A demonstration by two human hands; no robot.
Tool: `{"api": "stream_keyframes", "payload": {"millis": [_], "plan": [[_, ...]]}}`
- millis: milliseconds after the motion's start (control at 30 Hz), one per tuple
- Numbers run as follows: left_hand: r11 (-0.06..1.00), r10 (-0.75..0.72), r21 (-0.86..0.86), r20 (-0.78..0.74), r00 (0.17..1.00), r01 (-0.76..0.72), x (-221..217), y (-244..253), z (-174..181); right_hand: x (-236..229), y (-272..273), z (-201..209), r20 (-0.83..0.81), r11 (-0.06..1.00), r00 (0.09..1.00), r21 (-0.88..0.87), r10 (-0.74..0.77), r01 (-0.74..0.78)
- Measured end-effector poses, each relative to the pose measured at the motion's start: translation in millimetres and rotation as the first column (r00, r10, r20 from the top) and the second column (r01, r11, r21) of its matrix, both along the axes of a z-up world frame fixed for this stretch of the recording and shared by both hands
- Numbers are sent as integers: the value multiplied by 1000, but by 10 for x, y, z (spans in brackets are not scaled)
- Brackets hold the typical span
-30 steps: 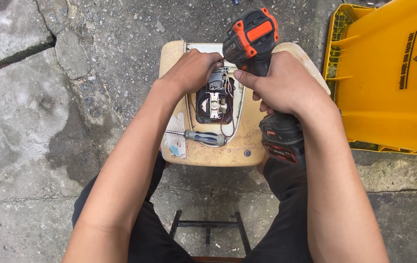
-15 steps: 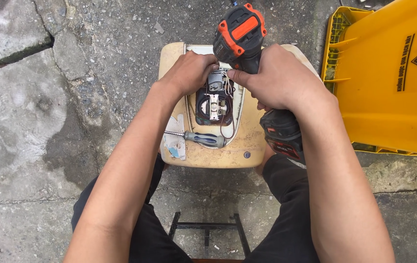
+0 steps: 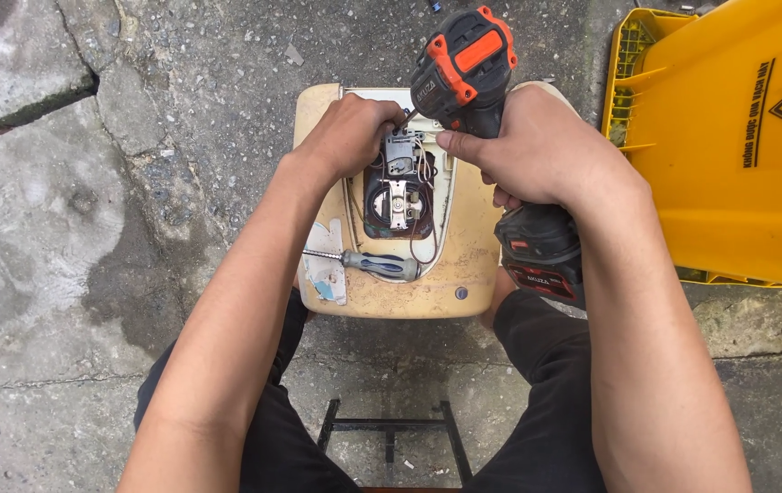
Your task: Disassembling internal electrical and mechanical components from an appliance housing using manual and power tools.
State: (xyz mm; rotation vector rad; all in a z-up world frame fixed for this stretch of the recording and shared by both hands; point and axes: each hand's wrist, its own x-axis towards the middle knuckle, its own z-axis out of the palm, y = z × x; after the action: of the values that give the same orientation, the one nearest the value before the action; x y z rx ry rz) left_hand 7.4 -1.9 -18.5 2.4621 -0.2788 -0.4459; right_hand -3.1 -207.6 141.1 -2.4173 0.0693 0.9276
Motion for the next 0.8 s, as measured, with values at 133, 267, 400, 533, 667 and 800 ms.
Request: {"api": "stream_keyframes", "payload": {"millis": [133,267,400,533,667,800], "plan": [[1000,-9,10,8,1000,9,-1,-2,4,-25,47,67,19,999,1000,-47,19,-18],[1000,-2,13,-3,1000,2,0,-4,2,-37,32,26,53,991,993,-94,106,-100],[1000,-1,7,8,1000,1,2,-6,-25,-47,57,53,52,991,993,-91,105,-100],[1000,1,5,12,1000,-1,14,-9,-61,-45,41,38,26,996,997,-55,66,-65],[999,12,-38,92,996,-8,1,-23,-110,-57,48,75,61,997,997,-68,52,-47],[998,5,-69,148,989,5,0,-10,-200,-52,-23,78,71,1000,997,22,-3,1]]}}
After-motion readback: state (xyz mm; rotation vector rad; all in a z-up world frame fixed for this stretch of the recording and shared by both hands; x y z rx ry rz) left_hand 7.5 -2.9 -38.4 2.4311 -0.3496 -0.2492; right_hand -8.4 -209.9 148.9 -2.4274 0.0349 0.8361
